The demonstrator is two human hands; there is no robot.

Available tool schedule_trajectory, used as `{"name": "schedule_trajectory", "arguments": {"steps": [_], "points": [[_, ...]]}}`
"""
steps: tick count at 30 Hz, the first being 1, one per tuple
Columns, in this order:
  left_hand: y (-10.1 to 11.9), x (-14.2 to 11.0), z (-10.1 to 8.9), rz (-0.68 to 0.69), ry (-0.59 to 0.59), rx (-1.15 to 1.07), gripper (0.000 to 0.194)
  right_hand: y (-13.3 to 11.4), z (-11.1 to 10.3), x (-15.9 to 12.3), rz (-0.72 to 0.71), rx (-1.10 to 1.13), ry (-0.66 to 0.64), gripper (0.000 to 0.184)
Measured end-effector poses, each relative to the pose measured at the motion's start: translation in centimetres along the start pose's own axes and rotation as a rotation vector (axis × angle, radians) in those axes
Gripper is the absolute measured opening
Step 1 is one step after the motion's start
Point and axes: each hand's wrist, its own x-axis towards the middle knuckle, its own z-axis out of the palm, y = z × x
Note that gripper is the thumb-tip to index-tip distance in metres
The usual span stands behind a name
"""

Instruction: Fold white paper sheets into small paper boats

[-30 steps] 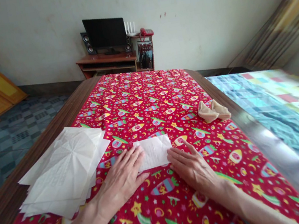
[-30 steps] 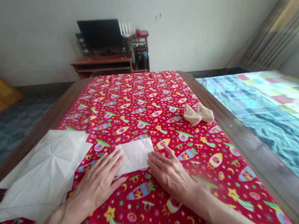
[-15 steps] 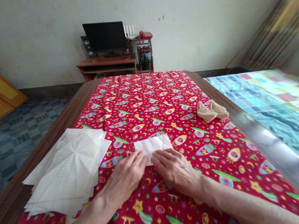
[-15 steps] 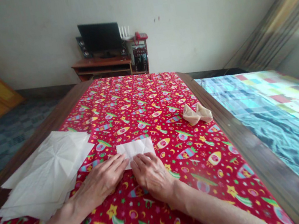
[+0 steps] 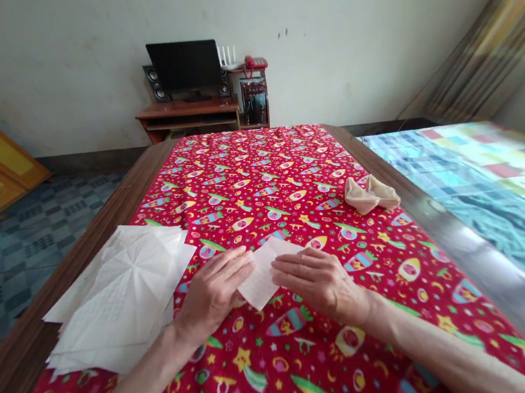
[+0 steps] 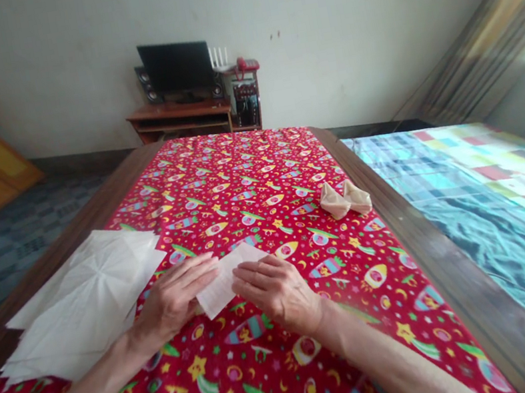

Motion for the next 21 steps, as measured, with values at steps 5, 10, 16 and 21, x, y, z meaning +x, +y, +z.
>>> {"name": "schedule_trajectory", "arguments": {"steps": [5,10,16,21], "points": [[1.3,0.1,-0.8,0.058,0.051,-0.005,0.035,1.0,-0.2,-1.2,0.049,-0.102,-0.061,0.020],[2.7,-0.5,0.4,0.012,-0.104,-0.105,0.037,0.2,0.3,-2.8,0.140,-0.074,-0.153,0.021],[2.0,-1.1,2.0,-0.109,-0.007,-0.288,0.033,-0.7,0.3,-2.9,0.292,-0.071,-0.247,0.022],[1.2,-0.5,2.7,-0.272,0.071,-0.487,0.015,-0.6,0.4,-2.7,0.493,0.137,-0.246,0.024]]}}
